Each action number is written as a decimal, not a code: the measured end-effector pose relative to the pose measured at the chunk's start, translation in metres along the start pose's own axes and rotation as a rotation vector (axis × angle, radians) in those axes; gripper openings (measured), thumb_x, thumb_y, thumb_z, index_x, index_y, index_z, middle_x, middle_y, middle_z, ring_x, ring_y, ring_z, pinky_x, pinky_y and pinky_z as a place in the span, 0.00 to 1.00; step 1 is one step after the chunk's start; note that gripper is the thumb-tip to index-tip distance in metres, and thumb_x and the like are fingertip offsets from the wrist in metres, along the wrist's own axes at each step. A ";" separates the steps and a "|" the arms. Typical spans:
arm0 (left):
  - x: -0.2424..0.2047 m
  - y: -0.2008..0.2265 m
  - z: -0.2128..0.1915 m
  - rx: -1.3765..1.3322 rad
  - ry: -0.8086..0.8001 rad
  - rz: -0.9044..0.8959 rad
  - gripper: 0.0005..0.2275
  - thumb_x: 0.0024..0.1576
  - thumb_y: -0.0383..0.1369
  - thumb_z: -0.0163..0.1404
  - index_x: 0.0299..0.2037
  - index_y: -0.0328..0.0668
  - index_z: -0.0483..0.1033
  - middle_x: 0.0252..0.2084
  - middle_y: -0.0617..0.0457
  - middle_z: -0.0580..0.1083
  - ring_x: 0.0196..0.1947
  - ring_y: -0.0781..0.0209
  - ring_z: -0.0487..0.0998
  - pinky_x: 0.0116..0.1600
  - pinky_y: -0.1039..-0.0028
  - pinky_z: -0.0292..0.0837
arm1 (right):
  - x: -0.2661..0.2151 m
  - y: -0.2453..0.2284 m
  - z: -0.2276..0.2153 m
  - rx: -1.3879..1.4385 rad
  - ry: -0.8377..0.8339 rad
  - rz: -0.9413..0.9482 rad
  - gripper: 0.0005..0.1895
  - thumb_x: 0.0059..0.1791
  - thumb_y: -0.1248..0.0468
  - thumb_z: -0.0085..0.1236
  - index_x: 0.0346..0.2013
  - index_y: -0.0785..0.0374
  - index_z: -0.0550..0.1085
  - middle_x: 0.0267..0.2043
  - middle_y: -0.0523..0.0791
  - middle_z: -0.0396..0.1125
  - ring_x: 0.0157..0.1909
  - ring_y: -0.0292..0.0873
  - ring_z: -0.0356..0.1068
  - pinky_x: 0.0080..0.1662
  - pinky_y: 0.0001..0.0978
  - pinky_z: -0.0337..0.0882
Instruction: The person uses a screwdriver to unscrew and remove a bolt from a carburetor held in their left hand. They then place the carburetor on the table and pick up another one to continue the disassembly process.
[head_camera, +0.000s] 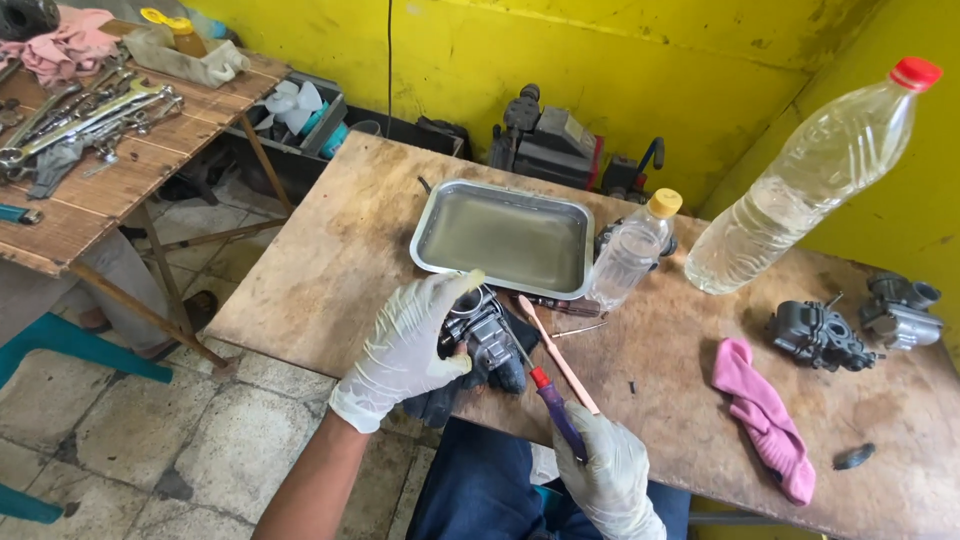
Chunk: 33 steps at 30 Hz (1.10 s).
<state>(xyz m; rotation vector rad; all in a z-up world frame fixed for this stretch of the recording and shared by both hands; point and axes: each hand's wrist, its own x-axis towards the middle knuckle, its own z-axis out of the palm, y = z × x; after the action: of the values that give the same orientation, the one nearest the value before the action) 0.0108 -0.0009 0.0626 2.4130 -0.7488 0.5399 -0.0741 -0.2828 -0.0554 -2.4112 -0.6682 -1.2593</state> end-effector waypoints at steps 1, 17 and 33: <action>0.003 0.000 -0.001 -0.005 -0.009 -0.004 0.37 0.42 0.32 0.54 0.68 0.48 0.63 0.61 0.50 0.71 0.55 0.47 0.72 0.58 0.60 0.66 | 0.000 0.000 0.001 0.001 -0.009 0.008 0.23 0.46 0.63 0.71 0.52 0.62 0.71 0.37 0.47 0.73 0.30 0.47 0.73 0.34 0.38 0.75; 0.027 -0.018 0.010 0.041 -0.088 0.077 0.30 0.31 0.39 0.54 0.51 0.52 0.74 0.49 0.47 0.66 0.46 0.44 0.67 0.45 0.56 0.65 | 0.019 0.020 -0.002 -0.022 -0.040 -0.098 0.26 0.51 0.67 0.67 0.62 0.55 0.67 0.24 0.40 0.61 0.21 0.42 0.57 0.27 0.37 0.63; 0.043 -0.018 0.014 0.025 -0.171 0.091 0.28 0.28 0.38 0.55 0.46 0.52 0.74 0.45 0.50 0.63 0.42 0.49 0.65 0.44 0.59 0.60 | 0.020 0.034 -0.007 1.031 -0.276 1.380 0.17 0.39 0.76 0.67 0.41 0.62 0.78 0.24 0.45 0.66 0.20 0.37 0.59 0.23 0.28 0.62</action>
<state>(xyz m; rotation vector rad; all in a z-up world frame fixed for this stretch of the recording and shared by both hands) 0.0575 -0.0136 0.0663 2.4803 -0.9331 0.3833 -0.0502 -0.3098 -0.0371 -1.4629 0.3116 0.0588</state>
